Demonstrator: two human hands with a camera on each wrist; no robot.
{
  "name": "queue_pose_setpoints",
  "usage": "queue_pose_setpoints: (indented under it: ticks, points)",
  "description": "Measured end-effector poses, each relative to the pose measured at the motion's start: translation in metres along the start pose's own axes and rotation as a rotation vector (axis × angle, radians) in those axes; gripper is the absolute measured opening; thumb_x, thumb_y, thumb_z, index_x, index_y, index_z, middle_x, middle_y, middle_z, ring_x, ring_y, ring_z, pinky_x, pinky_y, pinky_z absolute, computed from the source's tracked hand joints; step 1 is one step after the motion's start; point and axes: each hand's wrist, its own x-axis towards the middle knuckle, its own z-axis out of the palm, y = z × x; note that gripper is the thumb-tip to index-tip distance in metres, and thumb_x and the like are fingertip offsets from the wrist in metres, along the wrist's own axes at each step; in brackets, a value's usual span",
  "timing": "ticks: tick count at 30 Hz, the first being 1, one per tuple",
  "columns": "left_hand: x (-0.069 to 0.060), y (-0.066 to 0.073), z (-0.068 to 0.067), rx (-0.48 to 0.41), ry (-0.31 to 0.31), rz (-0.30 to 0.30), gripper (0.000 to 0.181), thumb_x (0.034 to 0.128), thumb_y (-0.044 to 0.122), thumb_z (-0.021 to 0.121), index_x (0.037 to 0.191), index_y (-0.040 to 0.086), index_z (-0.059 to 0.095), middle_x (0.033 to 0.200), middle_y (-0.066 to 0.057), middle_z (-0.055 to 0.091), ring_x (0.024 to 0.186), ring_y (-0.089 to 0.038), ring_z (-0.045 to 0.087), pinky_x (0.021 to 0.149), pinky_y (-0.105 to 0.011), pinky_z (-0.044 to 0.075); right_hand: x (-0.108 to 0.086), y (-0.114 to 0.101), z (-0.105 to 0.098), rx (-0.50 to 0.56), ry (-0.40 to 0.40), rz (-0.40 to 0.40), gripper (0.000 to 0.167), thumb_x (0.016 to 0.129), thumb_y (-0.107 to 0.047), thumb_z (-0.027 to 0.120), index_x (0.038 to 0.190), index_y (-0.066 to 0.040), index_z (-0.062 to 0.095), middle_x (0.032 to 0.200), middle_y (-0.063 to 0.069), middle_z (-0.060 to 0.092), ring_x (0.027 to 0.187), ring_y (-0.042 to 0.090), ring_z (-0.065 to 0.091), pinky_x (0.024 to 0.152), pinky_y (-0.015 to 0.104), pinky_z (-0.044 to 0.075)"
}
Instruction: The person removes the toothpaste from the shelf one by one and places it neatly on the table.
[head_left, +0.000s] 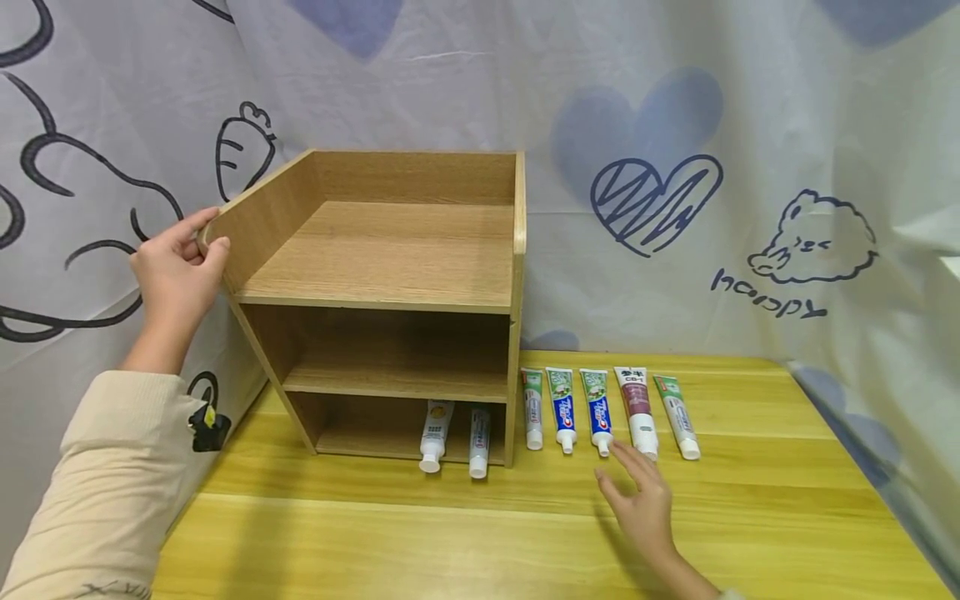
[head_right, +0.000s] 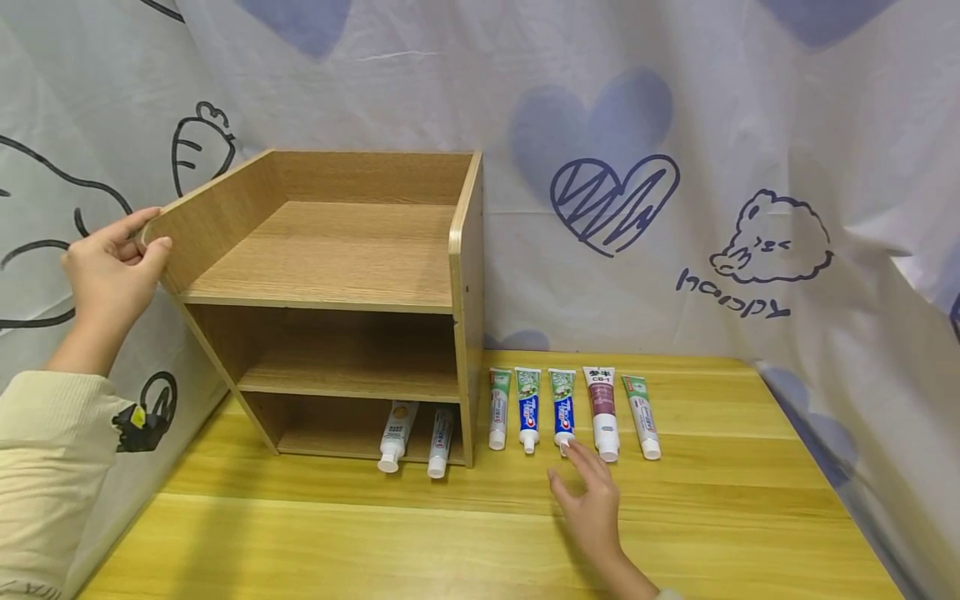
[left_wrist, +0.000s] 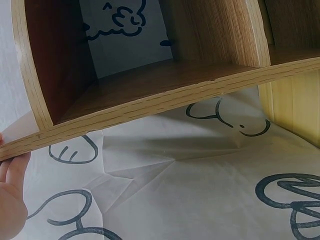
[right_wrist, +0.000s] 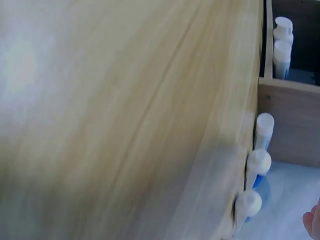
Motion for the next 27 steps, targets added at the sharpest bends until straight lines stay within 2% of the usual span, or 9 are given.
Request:
queue_pose_setpoints:
  ticks: [5, 8, 15, 27]
  points:
    - [0.000, 0.000, -0.001, 0.003, -0.002, -0.002, 0.034, 0.0833, 0.008, 0.056, 0.116, 0.004, 0.065, 0.049, 0.037, 0.040, 0.049, 0.023, 0.043, 0.045, 0.000, 0.033, -0.005, -0.007, 0.007, 0.015, -0.019, -0.019, 0.040, 0.055, 0.009, 0.078, 0.094, 0.010, 0.067, 0.100, 0.025, 0.066, 0.093, 0.031, 0.058, 0.097, 0.006, 0.033]
    - [0.000, 0.000, -0.001, 0.002, -0.002, -0.003, 0.034, 0.0833, 0.008, 0.056, 0.116, 0.004, 0.065, 0.049, 0.036, 0.040, 0.048, 0.022, 0.043, 0.045, 0.000, 0.033, -0.008, -0.010, 0.011, 0.033, -0.030, -0.029, 0.041, 0.055, 0.009, 0.078, 0.094, 0.010, 0.067, 0.100, 0.026, 0.065, 0.092, 0.038, 0.057, 0.097, 0.006, 0.033]
    - [0.000, -0.001, -0.001, 0.011, 0.009, 0.003, 0.034, 0.0830, 0.008, 0.057, 0.115, 0.004, 0.066, 0.049, 0.034, 0.039, 0.048, 0.022, 0.042, 0.045, 0.000, 0.032, -0.013, -0.017, 0.022, 0.049, -0.057, -0.066, 0.042, 0.055, 0.008, 0.077, 0.095, 0.008, 0.067, 0.099, 0.025, 0.066, 0.090, 0.039, 0.059, 0.096, 0.006, 0.034]
    - [0.001, -0.001, 0.000, 0.023, 0.004, -0.003, 0.034, 0.0832, 0.009, 0.057, 0.116, 0.006, 0.066, 0.048, 0.037, 0.039, 0.048, 0.022, 0.041, 0.044, 0.000, 0.031, -0.019, -0.031, 0.040, 0.085, -0.107, -0.071, 0.043, 0.056, 0.007, 0.078, 0.097, 0.007, 0.067, 0.102, 0.023, 0.066, 0.093, 0.038, 0.060, 0.097, 0.006, 0.034]
